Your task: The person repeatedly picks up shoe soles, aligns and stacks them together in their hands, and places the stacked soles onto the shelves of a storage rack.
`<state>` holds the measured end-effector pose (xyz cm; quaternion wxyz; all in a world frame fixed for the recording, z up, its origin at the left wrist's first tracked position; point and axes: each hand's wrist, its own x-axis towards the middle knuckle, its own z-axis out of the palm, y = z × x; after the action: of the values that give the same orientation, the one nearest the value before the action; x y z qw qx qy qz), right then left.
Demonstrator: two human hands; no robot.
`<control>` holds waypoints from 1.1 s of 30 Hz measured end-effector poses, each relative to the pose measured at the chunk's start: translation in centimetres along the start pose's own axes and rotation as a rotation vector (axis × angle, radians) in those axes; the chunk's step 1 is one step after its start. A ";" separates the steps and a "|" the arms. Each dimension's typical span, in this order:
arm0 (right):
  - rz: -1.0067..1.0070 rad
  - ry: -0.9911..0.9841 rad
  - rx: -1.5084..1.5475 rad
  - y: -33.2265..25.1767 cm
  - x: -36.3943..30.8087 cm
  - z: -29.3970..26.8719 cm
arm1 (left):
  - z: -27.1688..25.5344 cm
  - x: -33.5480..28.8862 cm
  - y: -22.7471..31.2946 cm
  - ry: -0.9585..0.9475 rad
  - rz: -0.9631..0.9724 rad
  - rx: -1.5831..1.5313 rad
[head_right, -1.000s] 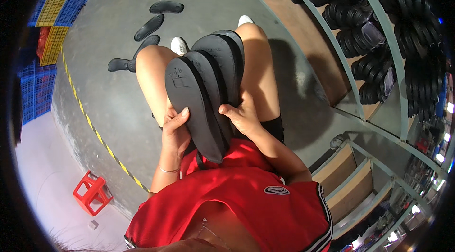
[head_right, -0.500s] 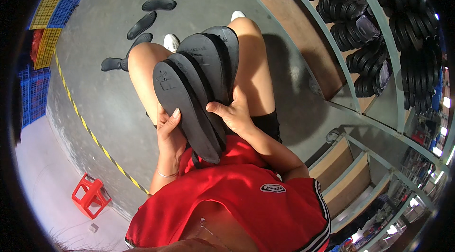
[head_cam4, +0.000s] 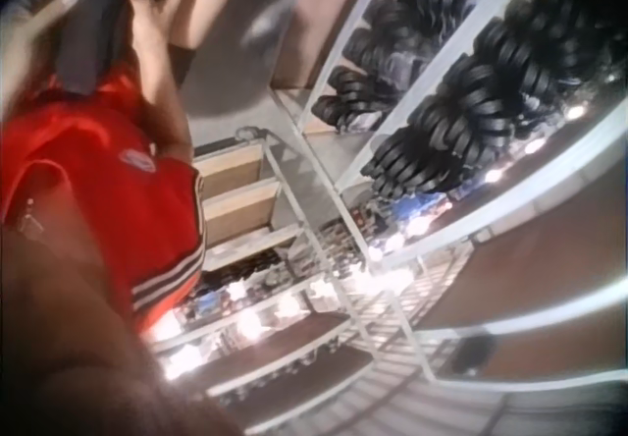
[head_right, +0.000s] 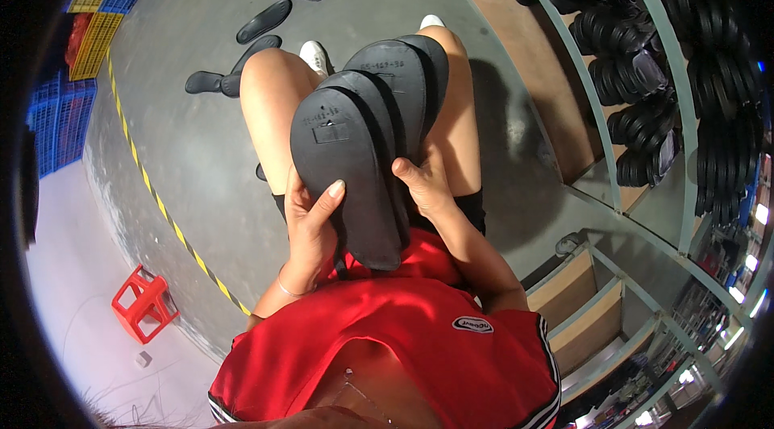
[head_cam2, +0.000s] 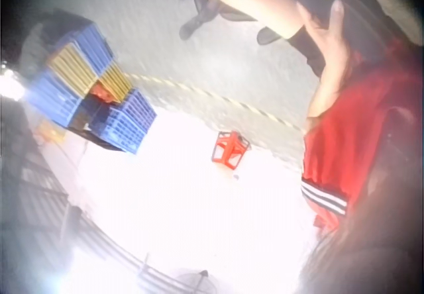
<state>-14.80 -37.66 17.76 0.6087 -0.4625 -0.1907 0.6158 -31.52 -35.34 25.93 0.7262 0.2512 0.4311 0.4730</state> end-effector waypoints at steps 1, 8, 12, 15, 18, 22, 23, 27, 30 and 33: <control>-0.003 0.015 0.002 0.0 0.0 -0.1 | -0.1 0.0 -0.1 -0.014 -0.010 0.012; -0.041 -0.104 -0.194 -3.7 -0.5 2.2 | -1.7 1.7 -1.2 -0.059 0.037 0.190; -0.005 -0.556 -0.850 -7.1 -1.9 4.3 | -6.1 2.5 -2.5 -0.327 -0.323 -0.237; -0.091 -0.519 -1.203 -7.4 -2.1 5.7 | -6.3 2.9 -1.6 -0.327 -0.276 -0.033; -0.277 -0.360 -0.738 -7.2 -0.7 4.7 | -4.6 4.1 0.4 -0.171 -0.373 -0.273; 0.091 -0.304 -0.320 -9.0 -0.7 3.3 | -3.9 4.8 0.3 -0.370 -0.426 -0.633; 0.091 -0.307 -0.322 -9.1 -1.0 2.8 | -4.4 4.8 -0.1 -0.324 -0.377 -0.637; -0.092 -0.438 -0.386 -8.9 -2.7 3.7 | -7.0 5.3 -2.4 -0.293 -0.371 -0.783; -0.100 -0.241 -0.292 -7.2 -2.5 4.3 | -7.4 5.7 -3.2 -0.381 -0.237 -0.732; 0.181 -0.436 -0.311 -5.1 -1.2 3.0 | -6.6 4.1 -3.6 -0.235 -0.229 -0.445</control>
<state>-14.48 -36.87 23.76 0.4176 -0.4220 -0.3672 0.7160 -34.75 -33.45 18.21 0.8572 0.0885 0.2552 0.4385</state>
